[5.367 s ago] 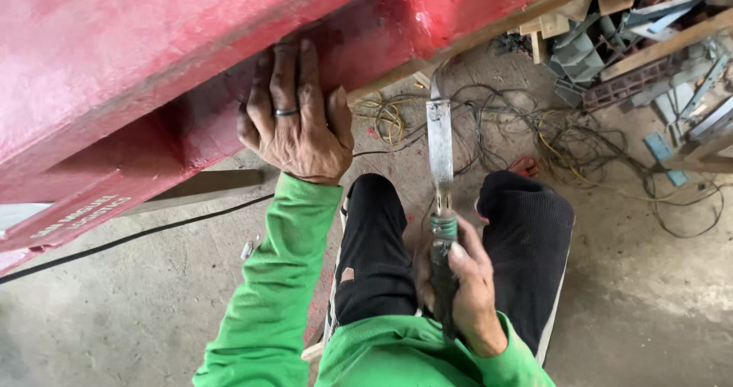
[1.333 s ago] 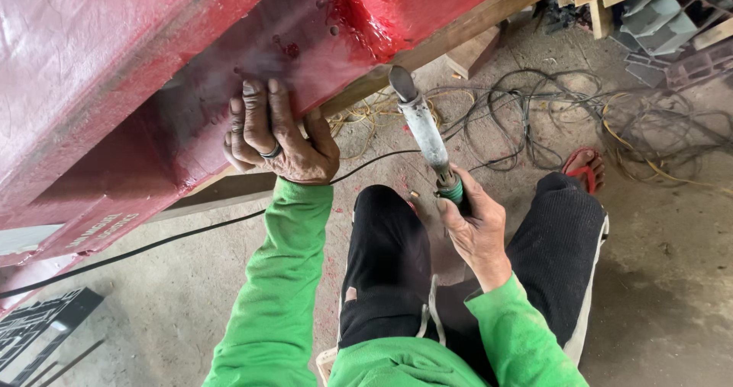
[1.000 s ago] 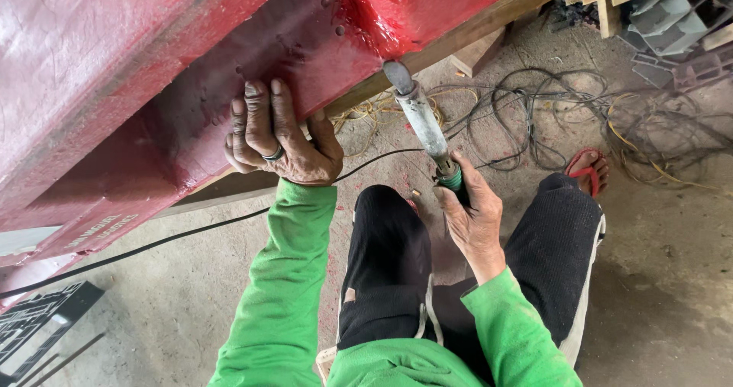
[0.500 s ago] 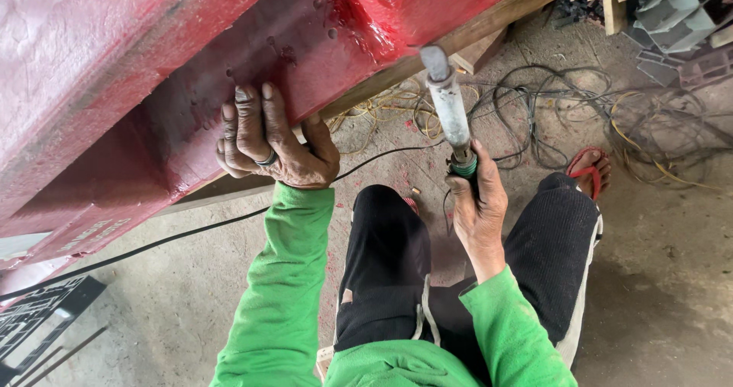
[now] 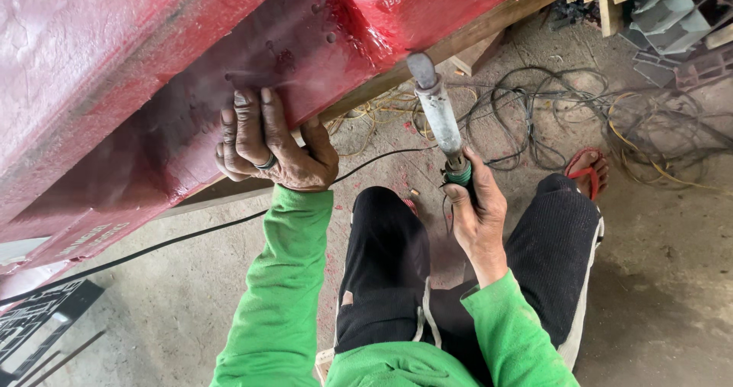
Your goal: The person uses a soldering iron to smooth the edges of a red plastic object. They hold the object with one hand and apply the hot tip along the seams and edges to melt and flatten the surface.
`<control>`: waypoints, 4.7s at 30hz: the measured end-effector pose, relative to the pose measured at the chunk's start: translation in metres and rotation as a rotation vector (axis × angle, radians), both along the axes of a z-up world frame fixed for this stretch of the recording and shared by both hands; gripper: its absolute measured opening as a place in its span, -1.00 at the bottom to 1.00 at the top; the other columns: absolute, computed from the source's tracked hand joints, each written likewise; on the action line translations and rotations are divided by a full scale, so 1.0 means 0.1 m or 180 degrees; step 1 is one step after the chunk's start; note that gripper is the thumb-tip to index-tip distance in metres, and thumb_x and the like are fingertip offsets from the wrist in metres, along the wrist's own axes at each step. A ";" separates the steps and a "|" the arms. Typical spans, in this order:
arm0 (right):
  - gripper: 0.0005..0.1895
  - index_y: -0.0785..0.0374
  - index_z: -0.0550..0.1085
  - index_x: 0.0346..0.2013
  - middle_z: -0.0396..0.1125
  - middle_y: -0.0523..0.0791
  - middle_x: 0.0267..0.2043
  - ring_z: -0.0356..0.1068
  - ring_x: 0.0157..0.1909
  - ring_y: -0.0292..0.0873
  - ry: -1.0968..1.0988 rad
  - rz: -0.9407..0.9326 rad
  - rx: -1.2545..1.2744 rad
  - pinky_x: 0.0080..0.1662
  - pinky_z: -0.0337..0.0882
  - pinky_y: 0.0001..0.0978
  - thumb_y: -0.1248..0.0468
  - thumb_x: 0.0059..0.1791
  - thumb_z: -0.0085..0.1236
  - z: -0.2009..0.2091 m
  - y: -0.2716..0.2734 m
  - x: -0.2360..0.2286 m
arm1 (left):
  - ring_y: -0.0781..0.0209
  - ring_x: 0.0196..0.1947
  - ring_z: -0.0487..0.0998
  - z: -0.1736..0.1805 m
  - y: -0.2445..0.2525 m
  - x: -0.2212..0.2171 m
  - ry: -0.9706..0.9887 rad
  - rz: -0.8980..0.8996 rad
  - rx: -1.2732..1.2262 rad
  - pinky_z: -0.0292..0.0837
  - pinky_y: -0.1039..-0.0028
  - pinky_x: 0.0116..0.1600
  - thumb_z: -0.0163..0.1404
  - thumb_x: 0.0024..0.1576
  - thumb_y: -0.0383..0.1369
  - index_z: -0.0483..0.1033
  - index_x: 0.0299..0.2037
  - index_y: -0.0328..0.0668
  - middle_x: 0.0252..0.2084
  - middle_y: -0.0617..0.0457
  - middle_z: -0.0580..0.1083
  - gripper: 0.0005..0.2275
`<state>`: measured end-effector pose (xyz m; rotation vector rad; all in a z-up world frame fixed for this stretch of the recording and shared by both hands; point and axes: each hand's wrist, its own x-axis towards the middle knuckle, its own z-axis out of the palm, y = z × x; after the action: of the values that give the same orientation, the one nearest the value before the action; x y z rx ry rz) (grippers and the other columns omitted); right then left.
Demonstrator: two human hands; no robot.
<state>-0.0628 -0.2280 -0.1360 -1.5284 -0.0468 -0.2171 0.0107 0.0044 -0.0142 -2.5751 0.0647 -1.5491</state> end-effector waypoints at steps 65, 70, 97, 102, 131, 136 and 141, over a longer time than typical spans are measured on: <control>-0.54 0.34 0.35 0.34 0.40 -0.06 0.09 0.39 0.16 -0.27 -0.0023 -0.0109 -0.0287 0.27 0.37 -0.41 0.44 0.13 0.13 0.30 -0.03 -0.03 | 0.38 0.01 0.47 -0.56 -1.47 -0.78 0.2709 -0.2641 -0.6421 0.40 0.53 0.17 0.03 0.34 -0.32 0.41 0.30 -0.42 0.03 0.07 0.53 -0.61; -0.52 0.37 0.33 0.35 0.40 -0.06 0.11 0.38 0.18 -0.26 0.0039 -0.0184 -0.0300 0.27 0.36 -0.42 0.44 0.12 0.12 0.35 -0.07 -0.06 | 0.38 0.03 0.48 -0.56 -1.52 -0.79 0.2752 -0.2623 -0.6348 0.40 0.53 0.18 0.03 0.33 -0.34 0.42 0.29 -0.43 0.05 0.05 0.53 -0.62; -0.55 0.37 0.35 0.34 0.42 -0.11 0.04 0.37 -0.01 -0.36 0.0722 0.0283 -0.0163 0.06 0.41 -0.55 0.43 0.13 0.04 0.88 -0.38 -0.26 | 0.43 -0.09 0.43 0.04 -1.73 -1.01 0.2428 -0.2570 -0.6960 0.38 0.57 0.04 0.03 0.34 -0.35 0.47 0.11 -0.44 -0.10 0.13 0.48 -0.73; -0.48 0.39 0.29 0.38 0.44 -0.02 0.10 0.42 0.05 -0.26 0.0786 0.0441 -0.0812 0.08 0.40 -0.50 0.44 0.09 0.03 1.33 -0.36 -0.39 | 0.49 -0.17 0.42 0.28 -1.59 -1.19 0.2623 -0.2440 -0.7563 0.35 0.63 -0.04 0.01 0.30 -0.39 0.49 0.09 -0.38 -0.17 0.19 0.50 -0.76; -0.40 0.60 0.25 0.31 0.27 0.25 0.36 0.24 0.45 0.16 0.0533 0.0571 -0.2112 0.40 0.14 -0.17 0.40 -0.01 0.05 3.05 0.19 -0.82 | 0.31 -0.05 0.58 1.17 -0.98 -1.45 0.2234 -0.3346 -0.9778 0.45 0.52 0.13 0.06 0.31 -0.43 0.50 -0.09 -0.25 -0.11 0.03 0.57 -0.93; -0.40 0.57 0.25 0.32 0.28 0.25 0.34 0.27 0.44 0.16 0.0567 0.0511 -0.2351 0.37 0.18 -0.18 0.39 -0.01 0.02 3.20 0.28 -0.79 | 0.35 -0.12 0.55 1.28 -0.97 -1.40 0.2175 -0.3407 -0.9936 0.44 0.53 0.07 0.05 0.33 -0.43 0.50 -0.12 -0.25 -0.14 0.08 0.56 -0.94; -0.41 0.52 0.28 0.32 0.30 0.22 0.32 0.27 0.43 0.15 0.0712 0.0437 -0.2544 0.36 0.21 -0.16 0.40 -0.02 0.01 3.26 0.35 -0.81 | 0.30 -0.09 0.56 1.33 -0.92 -1.41 0.2251 -0.3505 -1.0035 0.45 0.48 0.09 0.02 0.36 -0.45 0.49 -0.12 -0.24 -0.12 0.03 0.56 -0.96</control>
<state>-0.1442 -0.1934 0.1896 -2.3264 -0.0649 0.1047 -0.1303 -0.0874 0.1184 0.0911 0.3776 -0.4130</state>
